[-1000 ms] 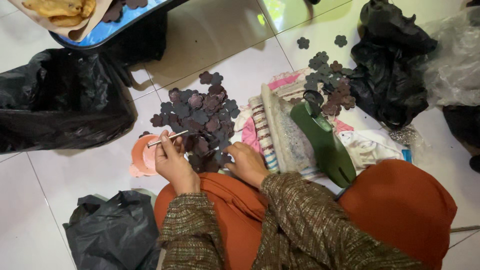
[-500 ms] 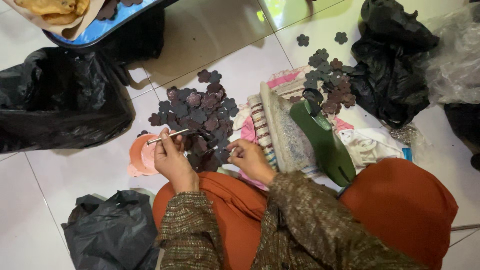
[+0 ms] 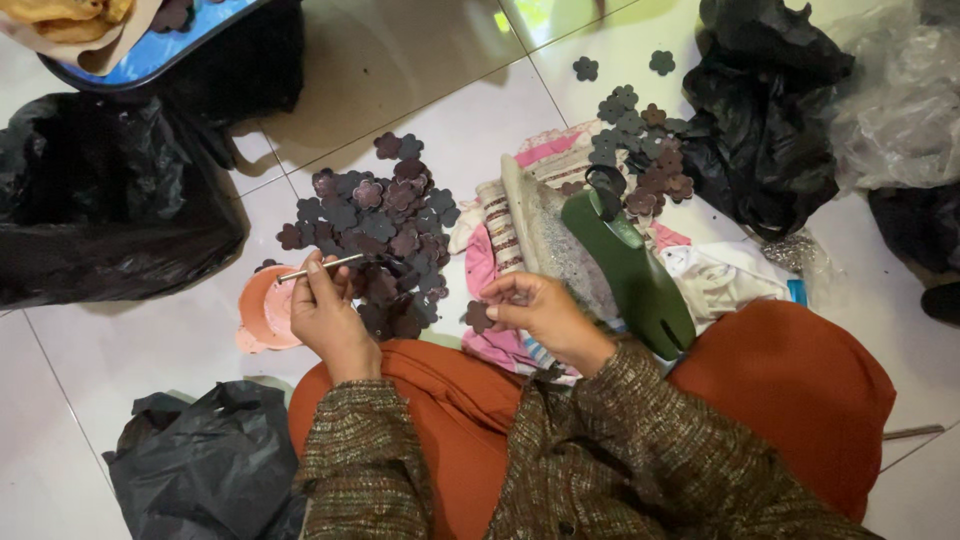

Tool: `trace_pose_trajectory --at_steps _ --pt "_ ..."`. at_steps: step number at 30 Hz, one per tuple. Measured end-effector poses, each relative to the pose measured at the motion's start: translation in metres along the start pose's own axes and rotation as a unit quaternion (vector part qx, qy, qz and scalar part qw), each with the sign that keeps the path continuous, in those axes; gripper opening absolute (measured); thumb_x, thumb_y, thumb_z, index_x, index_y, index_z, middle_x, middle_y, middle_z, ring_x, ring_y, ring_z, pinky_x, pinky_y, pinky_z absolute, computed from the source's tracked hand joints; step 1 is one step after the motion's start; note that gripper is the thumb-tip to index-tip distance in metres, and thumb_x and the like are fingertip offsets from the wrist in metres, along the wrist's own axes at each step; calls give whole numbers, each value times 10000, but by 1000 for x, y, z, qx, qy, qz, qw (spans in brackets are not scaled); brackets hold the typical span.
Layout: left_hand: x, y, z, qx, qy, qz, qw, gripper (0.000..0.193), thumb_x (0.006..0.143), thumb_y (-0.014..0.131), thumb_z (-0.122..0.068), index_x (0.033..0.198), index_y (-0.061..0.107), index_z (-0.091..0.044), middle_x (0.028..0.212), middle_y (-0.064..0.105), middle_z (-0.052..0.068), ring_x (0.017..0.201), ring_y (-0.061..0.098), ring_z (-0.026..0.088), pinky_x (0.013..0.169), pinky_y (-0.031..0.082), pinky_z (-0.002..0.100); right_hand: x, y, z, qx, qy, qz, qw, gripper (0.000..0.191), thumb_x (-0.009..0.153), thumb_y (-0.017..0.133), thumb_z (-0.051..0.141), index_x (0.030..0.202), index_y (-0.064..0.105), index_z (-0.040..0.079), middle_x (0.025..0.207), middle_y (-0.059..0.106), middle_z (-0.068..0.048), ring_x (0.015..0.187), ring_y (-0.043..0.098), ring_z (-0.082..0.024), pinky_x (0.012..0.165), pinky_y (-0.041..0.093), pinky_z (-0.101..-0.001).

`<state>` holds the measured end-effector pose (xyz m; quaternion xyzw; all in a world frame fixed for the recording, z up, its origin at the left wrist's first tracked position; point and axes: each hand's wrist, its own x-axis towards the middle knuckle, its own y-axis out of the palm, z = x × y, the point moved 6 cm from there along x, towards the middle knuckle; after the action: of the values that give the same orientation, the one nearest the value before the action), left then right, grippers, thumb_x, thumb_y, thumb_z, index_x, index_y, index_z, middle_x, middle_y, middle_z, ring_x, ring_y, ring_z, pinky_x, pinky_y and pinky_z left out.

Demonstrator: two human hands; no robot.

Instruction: The person sits on the floor and repeatedly irons small dark flower-shaped fabric pieces using a green iron. They pick up each piece, place it on a cloth, press it with the iron, and set it aside. The process is repeated for multiple pieces.

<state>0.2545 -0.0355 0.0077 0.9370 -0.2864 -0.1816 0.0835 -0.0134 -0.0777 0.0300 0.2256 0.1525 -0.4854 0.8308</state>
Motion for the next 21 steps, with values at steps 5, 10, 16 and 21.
trace_pose_trajectory --at_steps 5,10,16,21 --pt "0 -2 3 16 -5 -3 1000 283 1068 578 -238 1228 700 -40 1040 705 1 834 630 52 754 550 226 -1 -12 11 -334 -71 -138 930 348 867 723 19 1211 709 71 1098 728 -52 935 756 -132 773 642 -258" --pt "4 -4 8 23 -6 4 1000 284 1077 573 -246 1237 695 -45 1045 708 -5 844 631 42 743 517 205 11 -13 11 -98 -101 -155 978 392 877 681 -10 1264 631 26 1147 700 -117 1036 735 -162 832 648 -266" --pt "10 -3 12 16 -8 3 1000 283 1072 576 -244 1227 695 -39 1046 713 4 828 632 46 743 526 206 24 25 10 -431 -165 -116 880 273 941 692 42 1214 692 50 1187 703 -120 945 721 -224 790 629 -311" --pt "12 -3 15 15 -11 1 1000 279 1065 584 -239 1220 700 -37 1043 712 6 829 636 51 760 546 209 31 47 5 -496 -195 -145 834 373 812 796 100 1125 653 -44 1070 641 -205 942 650 -365 791 537 -430"
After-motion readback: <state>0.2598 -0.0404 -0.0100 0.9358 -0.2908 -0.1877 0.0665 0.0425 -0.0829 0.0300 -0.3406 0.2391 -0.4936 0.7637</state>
